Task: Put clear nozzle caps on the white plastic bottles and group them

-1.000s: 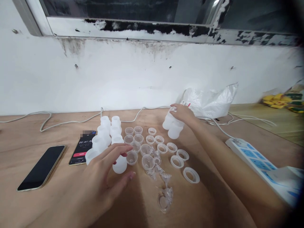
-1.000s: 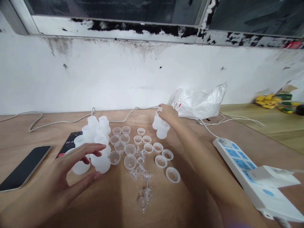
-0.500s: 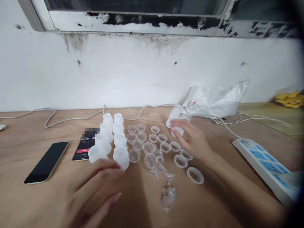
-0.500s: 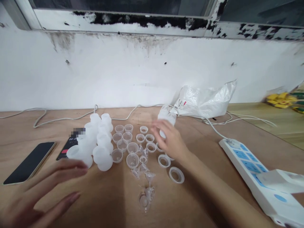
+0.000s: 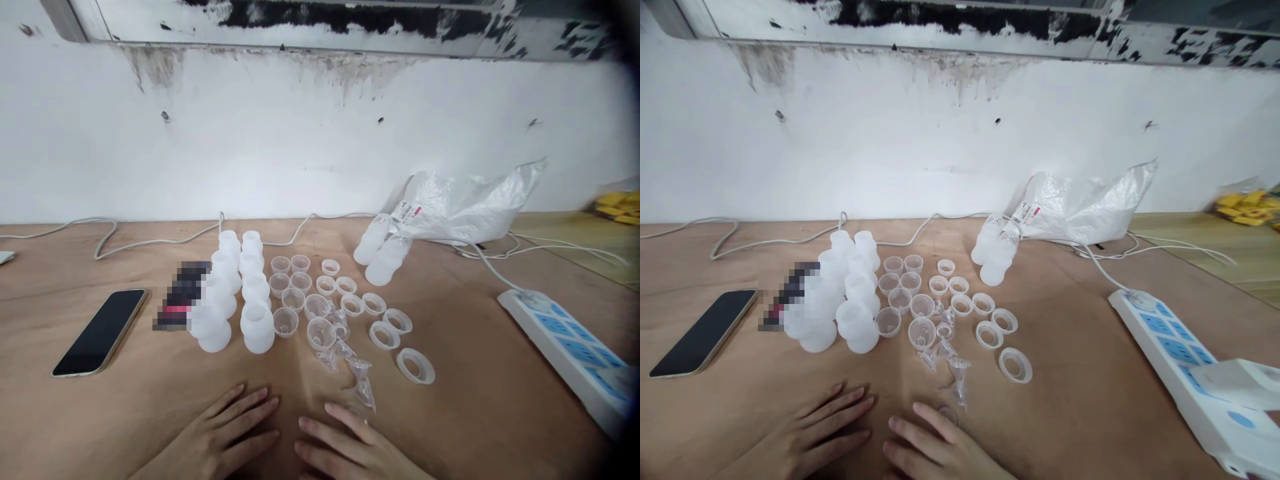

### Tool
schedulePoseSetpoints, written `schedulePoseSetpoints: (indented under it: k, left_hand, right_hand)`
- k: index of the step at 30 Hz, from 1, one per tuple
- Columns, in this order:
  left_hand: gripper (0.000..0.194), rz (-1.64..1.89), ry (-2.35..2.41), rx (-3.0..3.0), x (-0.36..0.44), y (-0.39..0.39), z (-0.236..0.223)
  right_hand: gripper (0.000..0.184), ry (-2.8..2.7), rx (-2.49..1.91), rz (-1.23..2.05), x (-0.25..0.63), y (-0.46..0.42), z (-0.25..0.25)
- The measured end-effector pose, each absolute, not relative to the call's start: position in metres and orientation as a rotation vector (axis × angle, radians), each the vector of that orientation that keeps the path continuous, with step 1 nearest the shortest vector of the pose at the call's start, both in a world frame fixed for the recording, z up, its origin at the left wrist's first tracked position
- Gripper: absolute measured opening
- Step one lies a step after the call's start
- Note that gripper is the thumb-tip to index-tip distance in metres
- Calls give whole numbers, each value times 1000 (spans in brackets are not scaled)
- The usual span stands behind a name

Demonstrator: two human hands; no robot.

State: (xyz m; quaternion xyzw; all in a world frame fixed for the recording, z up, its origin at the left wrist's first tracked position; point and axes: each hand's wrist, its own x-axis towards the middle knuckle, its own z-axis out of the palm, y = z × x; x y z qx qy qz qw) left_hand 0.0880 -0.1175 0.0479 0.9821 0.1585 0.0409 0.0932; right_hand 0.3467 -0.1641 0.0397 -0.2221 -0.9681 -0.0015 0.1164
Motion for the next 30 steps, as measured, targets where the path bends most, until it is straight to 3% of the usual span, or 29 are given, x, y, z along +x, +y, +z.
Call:
schedulePoseSetpoints:
  k: [12,15,18,22,26,30]
  left_hand:
    - [49,46,627,2450,87,-121,47]
    - [45,141,695,2179,79,-125,50]
    - [42,481,771,1605,73,-131,50]
    - [53,731,620,929,74,-130,45]
    - [48,703,469,498,76,-122,34]
    - [33,764,586,310,71,-120,22]
  right_hand:
    - [25,-2422,-615,-225,344,-171,6]
    - [23,-2355,-667,12,346,-171,24]
    - [36,-2142,-863,438,355,-166,48]
    - [38,-1540,-1009,972,369,-154,57]
    - [33,-916,-940,1226,374,-144,51]
    - [33,-712,-1029,1309,377,-142,46]
